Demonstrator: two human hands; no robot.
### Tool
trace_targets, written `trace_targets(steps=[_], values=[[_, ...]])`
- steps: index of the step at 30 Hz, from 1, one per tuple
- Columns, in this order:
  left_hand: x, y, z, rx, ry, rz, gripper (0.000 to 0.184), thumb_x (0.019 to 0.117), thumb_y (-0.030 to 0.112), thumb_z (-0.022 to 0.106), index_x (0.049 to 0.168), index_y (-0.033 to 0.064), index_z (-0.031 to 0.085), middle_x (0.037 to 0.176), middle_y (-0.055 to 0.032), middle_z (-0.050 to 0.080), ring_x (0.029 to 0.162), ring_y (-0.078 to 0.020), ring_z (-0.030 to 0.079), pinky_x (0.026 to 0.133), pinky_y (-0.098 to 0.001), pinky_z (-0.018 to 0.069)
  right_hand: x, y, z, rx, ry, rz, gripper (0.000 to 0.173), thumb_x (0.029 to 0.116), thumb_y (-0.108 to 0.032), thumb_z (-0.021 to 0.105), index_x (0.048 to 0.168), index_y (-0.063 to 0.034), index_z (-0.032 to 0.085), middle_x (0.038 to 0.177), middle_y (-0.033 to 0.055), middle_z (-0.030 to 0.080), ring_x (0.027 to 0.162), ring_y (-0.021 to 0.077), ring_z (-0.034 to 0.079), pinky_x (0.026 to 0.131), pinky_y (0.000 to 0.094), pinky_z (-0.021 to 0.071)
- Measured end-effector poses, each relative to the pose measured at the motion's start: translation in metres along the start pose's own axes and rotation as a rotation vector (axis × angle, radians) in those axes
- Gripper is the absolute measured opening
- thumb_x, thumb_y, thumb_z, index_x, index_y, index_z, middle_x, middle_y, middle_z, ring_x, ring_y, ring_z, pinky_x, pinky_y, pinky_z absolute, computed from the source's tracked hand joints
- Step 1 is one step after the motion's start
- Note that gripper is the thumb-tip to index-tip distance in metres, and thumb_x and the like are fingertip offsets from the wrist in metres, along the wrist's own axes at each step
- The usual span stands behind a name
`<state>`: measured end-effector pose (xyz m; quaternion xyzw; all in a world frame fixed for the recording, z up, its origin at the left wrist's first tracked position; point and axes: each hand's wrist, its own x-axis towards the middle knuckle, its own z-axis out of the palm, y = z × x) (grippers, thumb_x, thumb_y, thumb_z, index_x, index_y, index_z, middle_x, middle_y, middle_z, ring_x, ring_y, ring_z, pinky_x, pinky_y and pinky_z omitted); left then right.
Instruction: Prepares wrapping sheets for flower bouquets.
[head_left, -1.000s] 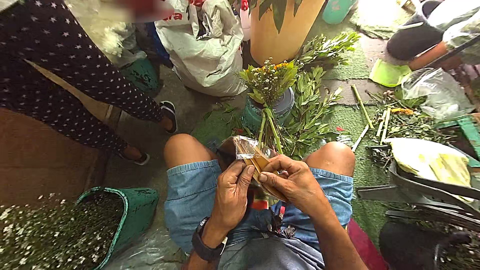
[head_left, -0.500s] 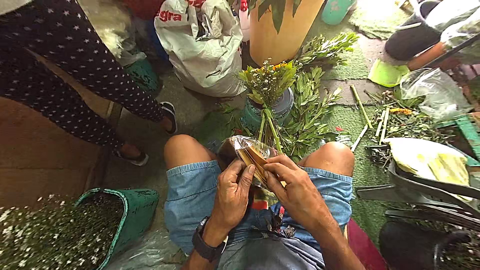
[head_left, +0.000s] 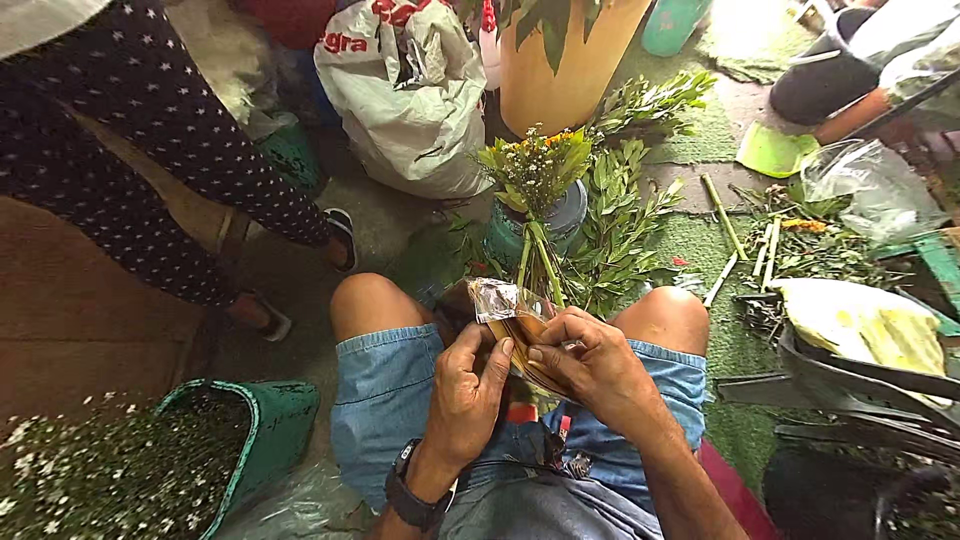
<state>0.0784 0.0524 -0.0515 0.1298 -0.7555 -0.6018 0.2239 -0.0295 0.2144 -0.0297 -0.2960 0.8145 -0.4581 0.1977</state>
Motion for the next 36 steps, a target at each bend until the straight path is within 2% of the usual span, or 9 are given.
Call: trace_targets(steps=[3, 7, 14, 19, 24, 27, 31, 34, 36], values=[[-0.002, 0.006, 0.005, 0.008, 0.048, 0.052, 0.041, 0.0974, 0.013, 0.065, 0.128, -0.0062, 0.046, 0.104, -0.0073, 0.07, 0.089, -0.0124, 0.072, 0.077, -0.0285, 0.0636, -0.001, 0.002, 0.001, 0.018, 0.015, 0.001, 0.013, 0.0917, -0.028, 0.076, 0.093, -0.0158, 0.075, 0.098, -0.0032, 0.069, 0.09, 0.0042, 0.066, 0.076, 0.0211, 0.0566], [-0.003, 0.007, 0.011, -0.009, 0.087, 0.009, 0.056, 0.0942, 0.015, 0.071, 0.135, -0.0062, 0.039, 0.105, -0.008, 0.071, 0.09, -0.0152, 0.073, 0.075, -0.0304, 0.0649, -0.002, 0.003, 0.005, 0.046, 0.04, -0.008, 0.013, 0.0899, -0.028, 0.078, 0.091, -0.0154, 0.075, 0.097, -0.0027, 0.069, 0.091, 0.0046, 0.066, 0.076, 0.0214, 0.0565], [-0.001, 0.006, 0.01, -0.141, 0.062, -0.069, 0.051, 0.0923, 0.0, 0.064, 0.136, -0.0042, 0.037, 0.105, -0.01, 0.071, 0.091, -0.0189, 0.073, 0.077, -0.0323, 0.0641, -0.002, 0.012, 0.006, 0.146, 0.043, 0.016, 0.016, 0.0858, -0.028, 0.083, 0.086, -0.014, 0.074, 0.093, -0.002, 0.071, 0.088, 0.0065, 0.068, 0.077, 0.0241, 0.058], [-0.002, 0.005, 0.01, -0.167, 0.045, -0.069, 0.05, 0.0929, -0.002, 0.063, 0.136, -0.0043, 0.037, 0.108, -0.0119, 0.071, 0.094, -0.0215, 0.073, 0.079, -0.0348, 0.0646, -0.002, 0.015, 0.008, 0.21, 0.087, -0.008, 0.02, 0.0898, -0.03, 0.08, 0.087, -0.0117, 0.073, 0.09, -0.0007, 0.071, 0.084, 0.008, 0.068, 0.074, 0.0246, 0.0583], [0.0, 0.005, 0.009, -0.179, 0.046, -0.081, 0.051, 0.0937, -0.002, 0.063, 0.137, -0.0039, 0.037, 0.11, -0.0127, 0.071, 0.096, -0.0223, 0.073, 0.081, -0.0347, 0.0647, -0.007, 0.012, 0.013, 0.005, 0.144, -0.1, 0.02, 0.0997, -0.029, 0.068, 0.1, -0.0096, 0.072, 0.096, -0.0001, 0.07, 0.086, 0.0051, 0.068, 0.074, 0.0211, 0.0594], [0.0, 0.004, 0.009, -0.161, 0.05, -0.084, 0.051, 0.0939, -0.001, 0.064, 0.137, -0.0038, 0.037, 0.109, -0.0124, 0.072, 0.095, -0.0222, 0.074, 0.079, -0.035, 0.0651, -0.009, 0.008, 0.017, -0.127, 0.182, -0.142, 0.02, 0.1037, -0.026, 0.061, 0.115, -0.0106, 0.066, 0.101, -0.0002, 0.073, 0.087, 0.0063, 0.071, 0.075, 0.0246, 0.0619], [0.0, 0.002, 0.008, -0.162, 0.064, -0.076, 0.051, 0.0939, -0.001, 0.064, 0.137, -0.0042, 0.037, 0.108, -0.0124, 0.071, 0.094, -0.0221, 0.073, 0.079, -0.0347, 0.0648, -0.01, 0.011, 0.013, -0.092, 0.083, -0.222, 0.02, 0.103, -0.017, 0.054, 0.107, -0.0132, 0.073, 0.108, 0.0019, 0.07, 0.095, 0.0091, 0.069, 0.077, 0.0273, 0.0606], [0.001, 0.002, 0.008, -0.177, 0.063, -0.079, 0.051, 0.0943, 0.0, 0.064, 0.137, -0.0037, 0.037, 0.109, -0.0131, 0.071, 0.096, -0.0229, 0.073, 0.081, -0.0352, 0.0646, -0.013, 0.008, 0.012, 0.007, 0.02, -0.147, 0.023, 0.099, -0.032, 0.066, 0.107, -0.0139, 0.077, 0.113, 0.0012, 0.07, 0.097, 0.0069, 0.068, 0.078, 0.0246, 0.0613], [0.001, 0.002, 0.008, -0.183, 0.066, -0.079, 0.052, 0.0938, -0.001, 0.065, 0.137, -0.0039, 0.037, 0.109, -0.014, 0.071, 0.096, -0.0241, 0.074, 0.081, -0.0361, 0.0649, -0.015, 0.006, 0.013, -0.1, 0.003, -0.12, 0.024, 0.1006, -0.037, 0.064, 0.107, -0.0182, 0.077, 0.115, -0.0019, 0.07, 0.096, 0.0049, 0.067, 0.08, 0.0257, 0.0601]])
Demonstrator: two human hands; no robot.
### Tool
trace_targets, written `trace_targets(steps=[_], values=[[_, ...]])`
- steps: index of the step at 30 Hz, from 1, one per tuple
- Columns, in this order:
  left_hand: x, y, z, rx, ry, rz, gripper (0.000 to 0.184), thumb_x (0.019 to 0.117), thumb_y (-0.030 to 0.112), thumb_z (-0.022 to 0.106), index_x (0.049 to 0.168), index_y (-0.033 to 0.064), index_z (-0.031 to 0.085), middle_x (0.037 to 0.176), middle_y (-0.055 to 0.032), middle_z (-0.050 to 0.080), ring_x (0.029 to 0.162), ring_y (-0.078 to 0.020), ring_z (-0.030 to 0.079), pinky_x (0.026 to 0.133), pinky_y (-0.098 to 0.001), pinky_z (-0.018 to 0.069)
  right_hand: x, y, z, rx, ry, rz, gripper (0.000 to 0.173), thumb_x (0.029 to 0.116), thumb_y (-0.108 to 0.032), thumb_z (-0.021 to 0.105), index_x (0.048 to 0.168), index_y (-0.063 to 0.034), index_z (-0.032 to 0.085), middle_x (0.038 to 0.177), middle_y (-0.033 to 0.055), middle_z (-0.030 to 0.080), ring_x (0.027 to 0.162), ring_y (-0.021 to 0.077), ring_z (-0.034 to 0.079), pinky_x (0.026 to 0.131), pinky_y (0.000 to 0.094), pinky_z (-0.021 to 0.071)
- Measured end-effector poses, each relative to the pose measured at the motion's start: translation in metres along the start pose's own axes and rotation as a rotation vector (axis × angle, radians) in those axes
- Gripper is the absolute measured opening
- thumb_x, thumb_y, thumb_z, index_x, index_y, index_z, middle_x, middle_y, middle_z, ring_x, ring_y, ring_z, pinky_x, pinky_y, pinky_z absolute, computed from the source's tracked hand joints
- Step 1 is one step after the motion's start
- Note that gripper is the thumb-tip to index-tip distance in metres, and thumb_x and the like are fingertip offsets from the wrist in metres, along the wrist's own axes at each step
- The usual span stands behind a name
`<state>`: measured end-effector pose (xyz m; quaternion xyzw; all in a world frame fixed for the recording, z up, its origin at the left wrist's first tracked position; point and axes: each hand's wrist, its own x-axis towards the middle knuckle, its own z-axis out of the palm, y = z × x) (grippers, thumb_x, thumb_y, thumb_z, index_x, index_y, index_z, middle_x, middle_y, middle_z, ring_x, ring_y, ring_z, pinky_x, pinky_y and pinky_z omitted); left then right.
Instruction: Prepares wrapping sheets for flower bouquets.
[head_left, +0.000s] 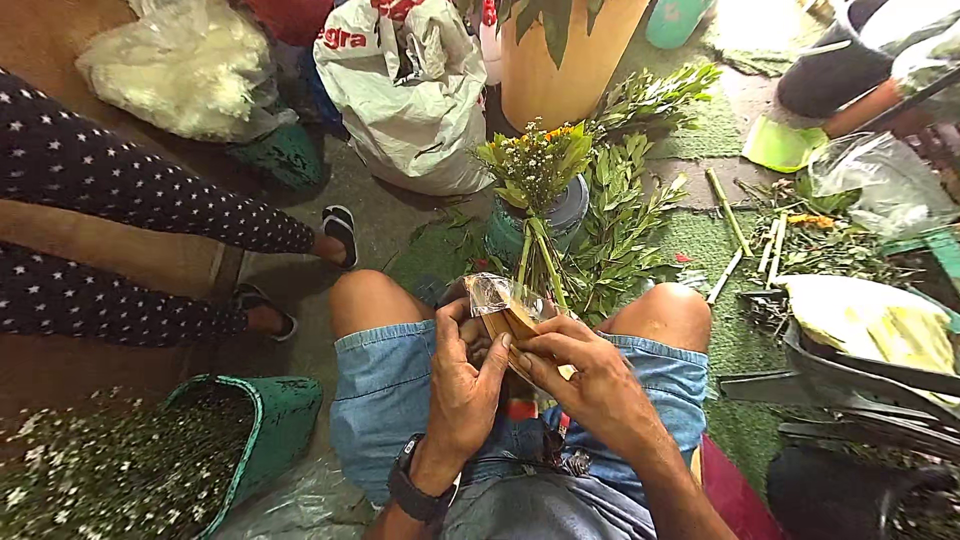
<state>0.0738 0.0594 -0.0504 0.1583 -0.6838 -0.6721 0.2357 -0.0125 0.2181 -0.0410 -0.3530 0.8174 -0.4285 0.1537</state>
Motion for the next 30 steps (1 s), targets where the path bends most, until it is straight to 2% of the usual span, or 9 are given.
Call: trace_targets(steps=[3, 7, 13, 16, 20, 22, 26, 30], values=[[0.0, 0.0, 0.001, -0.012, -0.001, 0.002, 0.053, 0.0936, 0.0, 0.068, 0.137, -0.0038, 0.037, 0.108, -0.0144, 0.071, 0.095, -0.0245, 0.074, 0.081, -0.0363, 0.0649, -0.001, -0.004, 0.001, -0.11, 0.005, -0.003, 0.021, 0.1011, -0.03, 0.061, 0.103, -0.0159, 0.076, 0.112, -0.0002, 0.07, 0.093, 0.0073, 0.068, 0.079, 0.0273, 0.0586], [-0.002, -0.001, -0.001, -0.034, -0.024, 0.002, 0.054, 0.0938, 0.001, 0.069, 0.137, -0.0032, 0.036, 0.107, -0.0142, 0.071, 0.093, -0.0244, 0.074, 0.08, -0.0368, 0.0651, 0.001, -0.003, -0.001, -0.099, 0.017, 0.068, 0.019, 0.0993, -0.033, 0.065, 0.099, -0.0161, 0.074, 0.102, -0.0014, 0.068, 0.088, 0.0076, 0.066, 0.076, 0.0275, 0.0579], [-0.002, 0.0, -0.001, -0.032, -0.04, -0.002, 0.054, 0.0936, 0.0, 0.067, 0.138, -0.0038, 0.036, 0.108, -0.013, 0.071, 0.095, -0.0229, 0.074, 0.082, -0.0354, 0.0647, 0.002, 0.001, -0.005, -0.045, 0.028, 0.139, 0.019, 0.0943, -0.038, 0.071, 0.094, -0.0186, 0.072, 0.1, -0.0044, 0.067, 0.086, 0.0064, 0.064, 0.073, 0.0284, 0.0557], [-0.002, 0.002, 0.0, -0.018, -0.022, -0.013, 0.056, 0.0925, 0.001, 0.068, 0.139, -0.0037, 0.036, 0.108, -0.0127, 0.072, 0.094, -0.0226, 0.074, 0.08, -0.0353, 0.065, 0.004, 0.003, -0.005, 0.083, 0.033, 0.156, 0.018, 0.0895, -0.034, 0.077, 0.089, -0.0176, 0.071, 0.097, -0.0035, 0.067, 0.087, 0.006, 0.064, 0.073, 0.0244, 0.0552], [-0.002, 0.006, 0.001, 0.054, 0.014, -0.047, 0.061, 0.0902, 0.006, 0.071, 0.14, -0.0018, 0.036, 0.105, -0.0093, 0.072, 0.089, -0.0182, 0.074, 0.075, -0.0315, 0.0653, 0.005, 0.004, -0.005, 0.259, 0.019, 0.178, 0.017, 0.0862, -0.028, 0.082, 0.086, -0.0146, 0.072, 0.096, -0.0009, 0.07, 0.088, 0.0082, 0.068, 0.074, 0.025, 0.0581], [-0.001, 0.007, 0.002, 0.08, 0.019, -0.061, 0.061, 0.089, 0.004, 0.07, 0.14, -0.0015, 0.036, 0.105, -0.0087, 0.072, 0.089, -0.0172, 0.074, 0.074, -0.0307, 0.0651, 0.005, 0.005, -0.005, 0.278, 0.011, 0.179, 0.017, 0.0871, -0.029, 0.082, 0.087, -0.0142, 0.073, 0.096, -0.0007, 0.071, 0.089, 0.0085, 0.068, 0.075, 0.0247, 0.0591], [-0.001, 0.004, 0.001, 0.077, 0.019, -0.074, 0.059, 0.088, -0.001, 0.067, 0.139, -0.0014, 0.037, 0.107, -0.0101, 0.072, 0.091, -0.0183, 0.074, 0.075, -0.0315, 0.0649, 0.004, 0.008, -0.007, 0.251, -0.003, 0.139, 0.018, 0.0948, -0.031, 0.074, 0.092, -0.0131, 0.074, 0.097, -0.0009, 0.071, 0.089, 0.0074, 0.068, 0.076, 0.0235, 0.0587], [-0.003, 0.004, 0.001, 0.076, 0.015, -0.062, 0.059, 0.0883, -0.001, 0.066, 0.139, -0.0023, 0.037, 0.108, -0.0095, 0.072, 0.091, -0.0178, 0.074, 0.075, -0.0312, 0.0649, 0.003, 0.005, -0.005, 0.197, 0.034, 0.169, 0.02, 0.0918, -0.033, 0.077, 0.09, -0.0138, 0.072, 0.094, -0.0015, 0.069, 0.084, 0.0064, 0.067, 0.072, 0.0227, 0.0582]])
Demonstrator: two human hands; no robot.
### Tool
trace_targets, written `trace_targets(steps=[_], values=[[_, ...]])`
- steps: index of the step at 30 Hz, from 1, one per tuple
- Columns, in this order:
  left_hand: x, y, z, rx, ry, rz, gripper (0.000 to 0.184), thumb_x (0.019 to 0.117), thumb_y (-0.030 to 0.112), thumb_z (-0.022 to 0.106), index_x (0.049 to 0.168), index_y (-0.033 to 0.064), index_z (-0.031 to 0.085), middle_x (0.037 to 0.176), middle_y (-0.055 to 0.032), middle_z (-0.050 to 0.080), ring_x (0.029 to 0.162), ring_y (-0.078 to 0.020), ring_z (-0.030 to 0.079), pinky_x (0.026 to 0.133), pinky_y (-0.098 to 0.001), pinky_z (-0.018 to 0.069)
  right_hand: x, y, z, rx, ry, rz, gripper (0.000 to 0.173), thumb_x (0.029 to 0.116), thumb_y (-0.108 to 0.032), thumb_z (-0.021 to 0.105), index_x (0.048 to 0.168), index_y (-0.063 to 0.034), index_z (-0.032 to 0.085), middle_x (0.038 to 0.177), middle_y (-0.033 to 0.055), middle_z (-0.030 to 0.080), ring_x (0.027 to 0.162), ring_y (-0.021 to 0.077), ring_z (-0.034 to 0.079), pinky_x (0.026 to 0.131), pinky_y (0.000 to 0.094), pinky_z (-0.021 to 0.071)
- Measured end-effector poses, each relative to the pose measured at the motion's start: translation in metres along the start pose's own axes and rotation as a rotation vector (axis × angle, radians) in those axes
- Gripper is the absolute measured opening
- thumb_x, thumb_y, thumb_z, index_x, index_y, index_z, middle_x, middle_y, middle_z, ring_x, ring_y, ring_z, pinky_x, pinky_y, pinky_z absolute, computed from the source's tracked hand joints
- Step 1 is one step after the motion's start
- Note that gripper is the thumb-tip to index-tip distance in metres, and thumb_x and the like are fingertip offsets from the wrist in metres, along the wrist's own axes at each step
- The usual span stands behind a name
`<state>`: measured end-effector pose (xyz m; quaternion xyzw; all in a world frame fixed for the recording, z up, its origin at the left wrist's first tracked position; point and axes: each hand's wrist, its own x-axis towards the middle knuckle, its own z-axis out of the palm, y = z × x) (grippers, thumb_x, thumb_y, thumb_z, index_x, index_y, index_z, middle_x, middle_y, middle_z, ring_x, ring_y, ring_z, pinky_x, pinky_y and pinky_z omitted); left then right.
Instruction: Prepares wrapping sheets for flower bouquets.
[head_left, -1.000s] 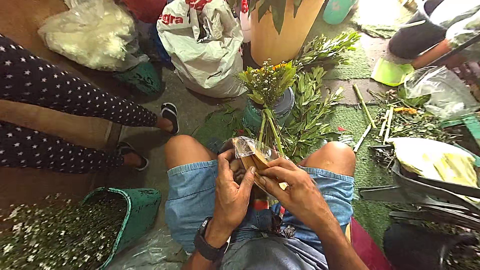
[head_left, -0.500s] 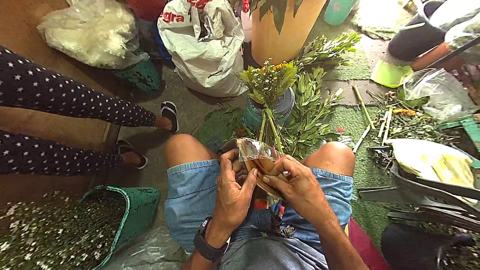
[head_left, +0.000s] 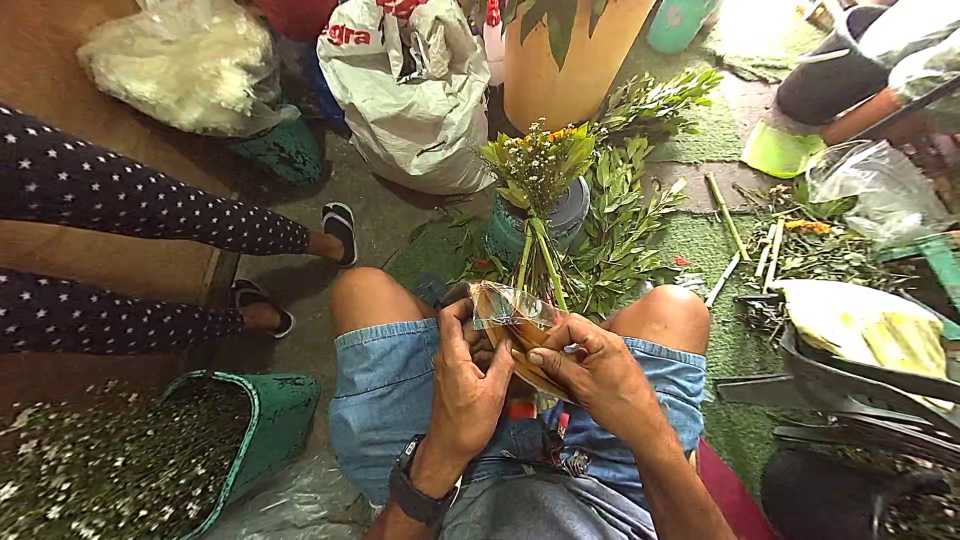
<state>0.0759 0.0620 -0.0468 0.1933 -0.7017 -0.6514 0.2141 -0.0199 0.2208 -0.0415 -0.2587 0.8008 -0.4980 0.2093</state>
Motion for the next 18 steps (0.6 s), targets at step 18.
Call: trace_targets(steps=[18], values=[[0.004, 0.002, -0.006, 0.125, 0.075, 0.014, 0.057, 0.0865, 0.0, 0.06, 0.139, -0.0022, 0.04, 0.112, -0.0077, 0.07, 0.098, -0.0131, 0.072, 0.079, -0.0301, 0.0633, -0.006, -0.013, -0.009, -0.512, 0.119, -0.124, 0.022, 0.0989, -0.025, 0.065, 0.115, -0.0105, 0.064, 0.098, 0.0043, 0.071, 0.084, 0.019, 0.072, 0.072, 0.0406, 0.0613]])
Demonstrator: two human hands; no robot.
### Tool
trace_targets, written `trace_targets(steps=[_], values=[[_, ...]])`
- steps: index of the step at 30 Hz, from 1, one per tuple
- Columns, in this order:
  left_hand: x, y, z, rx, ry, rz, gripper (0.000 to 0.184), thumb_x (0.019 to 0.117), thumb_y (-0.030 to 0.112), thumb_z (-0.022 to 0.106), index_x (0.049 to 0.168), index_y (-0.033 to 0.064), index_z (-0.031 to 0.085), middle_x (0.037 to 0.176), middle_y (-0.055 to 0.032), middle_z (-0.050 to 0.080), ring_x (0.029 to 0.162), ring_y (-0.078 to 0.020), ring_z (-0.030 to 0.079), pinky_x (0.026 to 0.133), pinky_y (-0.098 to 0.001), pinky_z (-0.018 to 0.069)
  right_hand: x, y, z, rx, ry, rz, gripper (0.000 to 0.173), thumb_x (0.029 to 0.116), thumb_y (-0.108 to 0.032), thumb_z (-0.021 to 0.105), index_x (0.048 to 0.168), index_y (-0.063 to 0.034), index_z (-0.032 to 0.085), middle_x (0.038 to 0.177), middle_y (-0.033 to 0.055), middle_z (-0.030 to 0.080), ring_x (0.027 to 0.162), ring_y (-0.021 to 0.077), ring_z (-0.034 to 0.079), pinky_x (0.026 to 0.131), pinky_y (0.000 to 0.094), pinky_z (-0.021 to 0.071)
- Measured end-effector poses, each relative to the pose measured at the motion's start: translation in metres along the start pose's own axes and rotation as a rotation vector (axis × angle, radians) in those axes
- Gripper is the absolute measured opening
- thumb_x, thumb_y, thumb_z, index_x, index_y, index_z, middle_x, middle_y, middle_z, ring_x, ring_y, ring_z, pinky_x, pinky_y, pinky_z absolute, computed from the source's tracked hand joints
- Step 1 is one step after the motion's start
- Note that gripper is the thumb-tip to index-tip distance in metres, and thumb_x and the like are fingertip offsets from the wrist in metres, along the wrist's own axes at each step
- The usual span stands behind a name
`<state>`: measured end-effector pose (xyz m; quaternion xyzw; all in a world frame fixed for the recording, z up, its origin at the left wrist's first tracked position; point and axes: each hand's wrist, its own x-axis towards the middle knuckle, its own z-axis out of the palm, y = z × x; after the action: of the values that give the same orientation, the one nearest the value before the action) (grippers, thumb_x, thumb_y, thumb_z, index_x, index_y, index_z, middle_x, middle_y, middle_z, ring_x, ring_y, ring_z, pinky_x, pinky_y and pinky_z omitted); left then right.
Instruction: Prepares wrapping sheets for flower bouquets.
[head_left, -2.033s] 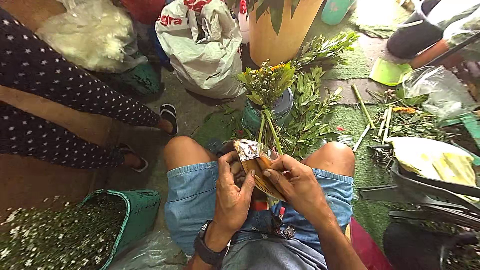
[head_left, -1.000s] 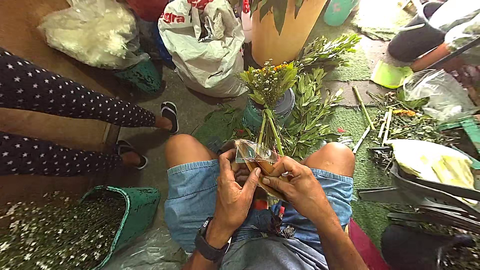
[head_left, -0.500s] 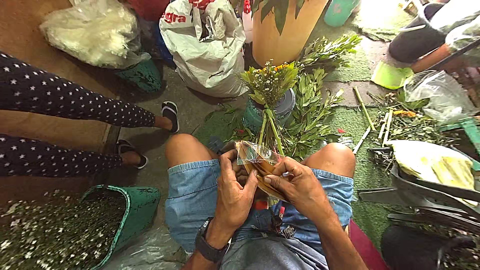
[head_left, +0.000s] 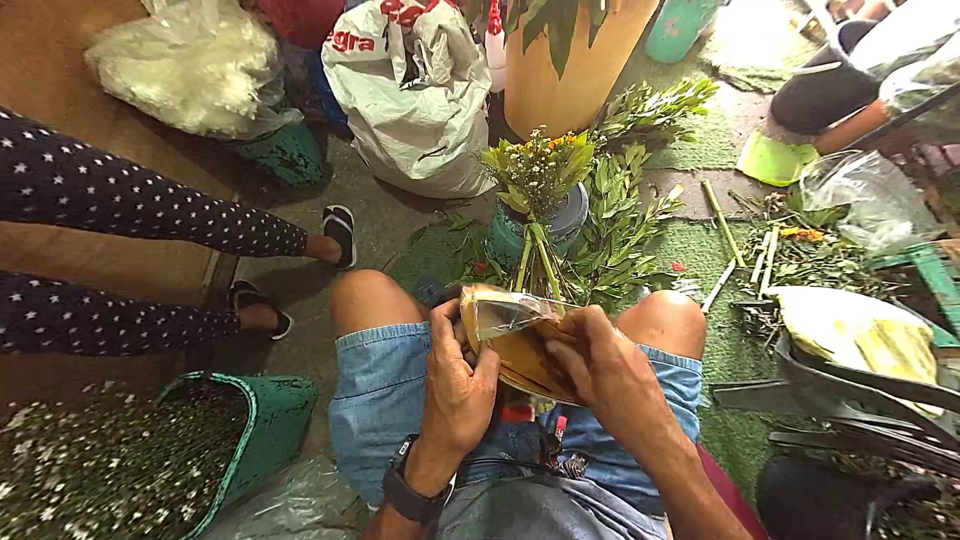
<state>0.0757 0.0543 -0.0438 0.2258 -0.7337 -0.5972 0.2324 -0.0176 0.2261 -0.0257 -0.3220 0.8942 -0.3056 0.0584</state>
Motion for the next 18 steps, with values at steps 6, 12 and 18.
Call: trace_targets(steps=[6, 12, 18], values=[[0.008, 0.016, -0.014, 0.126, 0.009, 0.05, 0.064, 0.0875, 0.006, 0.06, 0.147, 0.004, 0.037, 0.115, -0.0062, 0.07, 0.097, -0.0099, 0.071, 0.081, -0.0299, 0.0621, -0.007, -0.017, -0.018, -0.231, -0.066, -0.113, 0.016, 0.0991, -0.007, 0.053, 0.113, -0.0057, 0.062, 0.095, 0.0109, 0.069, 0.073, 0.0257, 0.071, 0.06, 0.041, 0.0589], [0.01, 0.023, -0.007, 0.326, -0.141, 0.168, 0.092, 0.0869, 0.009, 0.063, 0.163, 0.0063, 0.012, 0.103, -0.0102, 0.073, 0.079, -0.0146, 0.071, 0.071, -0.0365, 0.0614, 0.017, -0.023, -0.025, -0.218, -0.072, -0.048, 0.031, 0.1011, -0.018, 0.056, 0.13, -0.0084, 0.059, 0.107, 0.0106, 0.072, 0.088, 0.0281, 0.073, 0.072, 0.0476, 0.0611], [0.01, 0.022, -0.01, 0.308, -0.368, 0.246, 0.089, 0.0893, 0.007, 0.059, 0.164, 0.008, 0.011, 0.101, -0.0057, 0.071, 0.078, -0.0138, 0.069, 0.071, -0.0355, 0.0613, 0.048, -0.026, -0.016, -0.119, -0.018, -0.037, 0.027, 0.1035, -0.02, 0.053, 0.129, -0.0124, 0.057, 0.098, 0.0044, 0.073, 0.087, 0.024, 0.073, 0.074, 0.0469, 0.0599]])
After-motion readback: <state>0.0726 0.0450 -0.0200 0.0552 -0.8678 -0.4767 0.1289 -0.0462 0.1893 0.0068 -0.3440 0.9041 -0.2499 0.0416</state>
